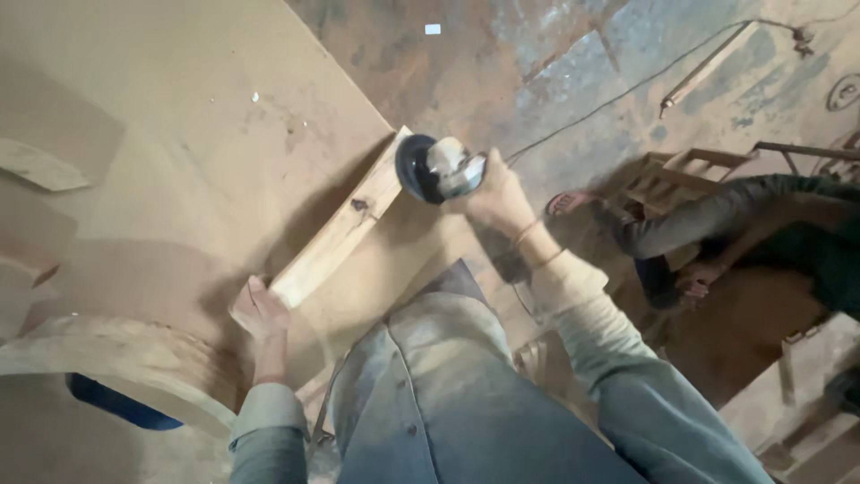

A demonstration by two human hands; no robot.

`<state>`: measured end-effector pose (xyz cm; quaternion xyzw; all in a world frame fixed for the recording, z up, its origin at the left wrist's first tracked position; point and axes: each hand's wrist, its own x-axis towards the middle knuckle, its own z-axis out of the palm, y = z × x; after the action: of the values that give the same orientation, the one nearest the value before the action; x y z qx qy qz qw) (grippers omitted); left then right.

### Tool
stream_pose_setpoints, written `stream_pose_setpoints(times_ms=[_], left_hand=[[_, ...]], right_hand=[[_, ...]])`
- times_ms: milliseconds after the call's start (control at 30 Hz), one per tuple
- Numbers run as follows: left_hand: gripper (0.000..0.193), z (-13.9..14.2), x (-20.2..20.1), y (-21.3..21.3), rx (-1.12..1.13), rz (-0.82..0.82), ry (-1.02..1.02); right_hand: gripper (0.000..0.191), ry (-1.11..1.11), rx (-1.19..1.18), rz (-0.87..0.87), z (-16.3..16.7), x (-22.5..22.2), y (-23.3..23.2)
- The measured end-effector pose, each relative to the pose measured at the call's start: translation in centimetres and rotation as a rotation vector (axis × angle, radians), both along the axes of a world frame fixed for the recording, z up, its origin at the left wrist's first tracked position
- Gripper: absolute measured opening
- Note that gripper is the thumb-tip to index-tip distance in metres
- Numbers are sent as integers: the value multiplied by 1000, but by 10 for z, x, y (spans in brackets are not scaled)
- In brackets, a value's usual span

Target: The person uses an orbital sander to smooth the surface of a curved wooden piece on a workbench. They hold the wood with one hand and move the sander along its length, then flip the piece to sand the other side.

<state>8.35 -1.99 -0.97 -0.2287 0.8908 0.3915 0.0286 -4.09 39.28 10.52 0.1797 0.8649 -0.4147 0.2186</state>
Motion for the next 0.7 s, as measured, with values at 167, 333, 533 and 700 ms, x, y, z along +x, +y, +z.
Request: stream_pose_setpoints(times_ms=[167, 333, 533, 700], left_hand=[[48, 3, 1, -1, -8, -65, 51], [47, 3, -1, -1, -72, -84, 96], [42, 10, -5, 4, -14, -1, 100], [43, 19, -4, 5, -35, -6, 95]], right_hand=[[32, -266, -394, -51, -12, -33, 31], [68, -82, -147, -36, 12, -2, 4], [81, 9, 30, -33, 50, 69, -64], [59, 150, 218, 261, 73, 130, -141]])
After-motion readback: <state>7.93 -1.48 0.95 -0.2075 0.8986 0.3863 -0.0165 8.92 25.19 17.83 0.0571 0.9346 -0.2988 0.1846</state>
